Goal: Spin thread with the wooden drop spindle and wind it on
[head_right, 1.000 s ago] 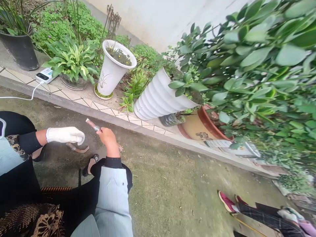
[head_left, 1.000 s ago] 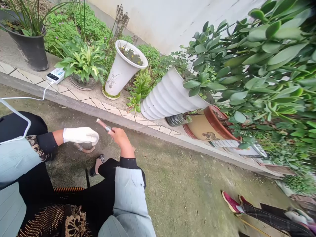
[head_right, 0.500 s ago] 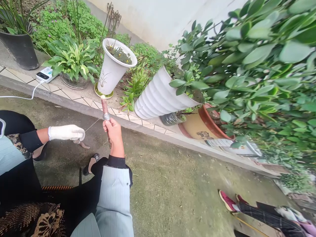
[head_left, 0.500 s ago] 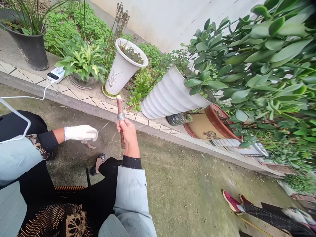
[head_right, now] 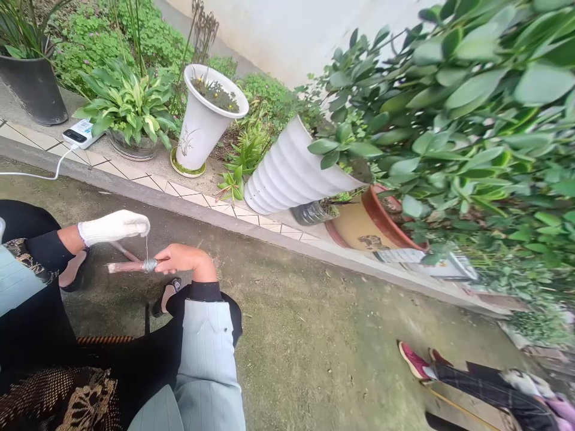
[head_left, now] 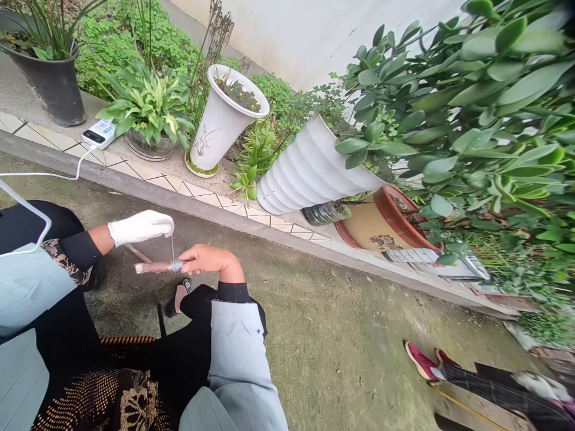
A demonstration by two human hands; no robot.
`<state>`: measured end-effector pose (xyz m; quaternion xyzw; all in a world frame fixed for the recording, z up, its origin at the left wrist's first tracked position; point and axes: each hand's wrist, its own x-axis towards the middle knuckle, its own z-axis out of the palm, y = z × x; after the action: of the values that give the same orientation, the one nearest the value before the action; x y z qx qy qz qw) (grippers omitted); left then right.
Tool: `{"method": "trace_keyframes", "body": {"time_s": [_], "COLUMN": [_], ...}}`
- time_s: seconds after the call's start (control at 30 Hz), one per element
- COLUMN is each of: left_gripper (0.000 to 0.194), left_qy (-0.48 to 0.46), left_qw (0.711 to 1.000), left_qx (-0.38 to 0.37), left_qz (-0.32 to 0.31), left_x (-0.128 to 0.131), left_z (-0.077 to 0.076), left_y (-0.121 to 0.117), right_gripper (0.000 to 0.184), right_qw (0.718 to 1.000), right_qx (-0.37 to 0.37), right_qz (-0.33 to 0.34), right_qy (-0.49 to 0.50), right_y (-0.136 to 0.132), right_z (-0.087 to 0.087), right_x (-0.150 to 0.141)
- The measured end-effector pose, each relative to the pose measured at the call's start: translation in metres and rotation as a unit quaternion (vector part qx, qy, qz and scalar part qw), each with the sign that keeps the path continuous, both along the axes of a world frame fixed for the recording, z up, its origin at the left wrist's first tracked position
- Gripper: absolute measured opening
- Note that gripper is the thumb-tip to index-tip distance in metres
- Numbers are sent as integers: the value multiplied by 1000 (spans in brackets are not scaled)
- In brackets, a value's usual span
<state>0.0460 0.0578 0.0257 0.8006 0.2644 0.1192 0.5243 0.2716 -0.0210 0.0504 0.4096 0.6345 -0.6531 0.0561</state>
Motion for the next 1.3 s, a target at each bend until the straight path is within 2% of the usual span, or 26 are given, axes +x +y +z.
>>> {"method": "trace_keyframes", "body": {"time_s": [0.07,0.1,0.13,0.2,0.23,0.3,0.4,0.5,0.57,0.67,0.73,0.83,0.9,0.93,0.97,1.0,1.07,1.1,1.13,1.17,1.2,1.23,1.3], "left_gripper": [32,33,35,36,35,32,30,30,29,28,28,28,30,31,33,35,39,39,39,38,36,35,32], "left_qy": [-8,-15,-20,-22,-21,-17,-13,-4,17,43,38,24,10,-2,-16,-29,-41,-38,-34,-28,-23,-17,3], "left_qw": [1000,1000,999,995,994,991,990,989,989,988,990,995,996,996,995,994,992,990,989,988,988,989,993], "left_qx": [-11,-23,-35,-50,-48,-35,-18,5,40,85,84,45,8,-13,-33,-55,-95,-104,-108,-103,-90,-73,-30], "left_qz": [6,-8,-29,-79,-100,-125,-137,-145,-139,-121,-109,-90,-92,-93,-89,-87,-72,-82,-95,-113,-126,-130,-118], "left_x": [1,2,3,6,7,9,9,8,6,4,3,3,4,5,6,8,10,11,12,13,13,12,10], "left_z": [-4,-5,-5,-3,-1,3,6,4,2,2,6,10,8,6,2,-1,-8,-9,-9,-8,-6,-3,2], "left_y": [0,-1,-3,-7,-9,-13,-15,-13,-11,-7,-5,-4,-4,-5,-6,-7,-9,-10,-11,-12,-12,-11,-9], "right_gripper": [28,29,28,26,25,21,18,17,16,16,16,16,18,20,23,25,26,26,26,24,22,19,14], "right_qw": [988,965,931,872,863,877,897,910,927,961,980,998,1000,997,992,979,920,883,857,848,854,869,911], "right_qx": [30,72,117,182,193,194,210,217,189,114,71,29,4,3,17,45,127,163,187,201,209,212,191], "right_qz": [-107,-203,-300,-432,-455,-439,-366,-289,-235,-144,-96,-33,-7,-23,-66,-140,-329,-410,-463,-485,-477,-439,-297], "right_qy": [109,149,170,143,101,-4,-131,-201,-223,-207,-161,-54,30,72,109,142,174,164,129,70,-7,-91,-214], "right_y": [-3,-4,-4,-1,1,6,10,10,8,7,6,4,0,-1,-3,-3,-2,0,3,6,8,10,12], "right_z": [8,11,12,8,4,-6,-18,-20,-17,-14,-12,-8,-2,1,4,7,8,6,3,0,-4,-9,-15], "right_x": [8,13,18,27,29,31,27,20,16,10,7,2,1,2,4,7,14,18,20,22,22,20,12]}}
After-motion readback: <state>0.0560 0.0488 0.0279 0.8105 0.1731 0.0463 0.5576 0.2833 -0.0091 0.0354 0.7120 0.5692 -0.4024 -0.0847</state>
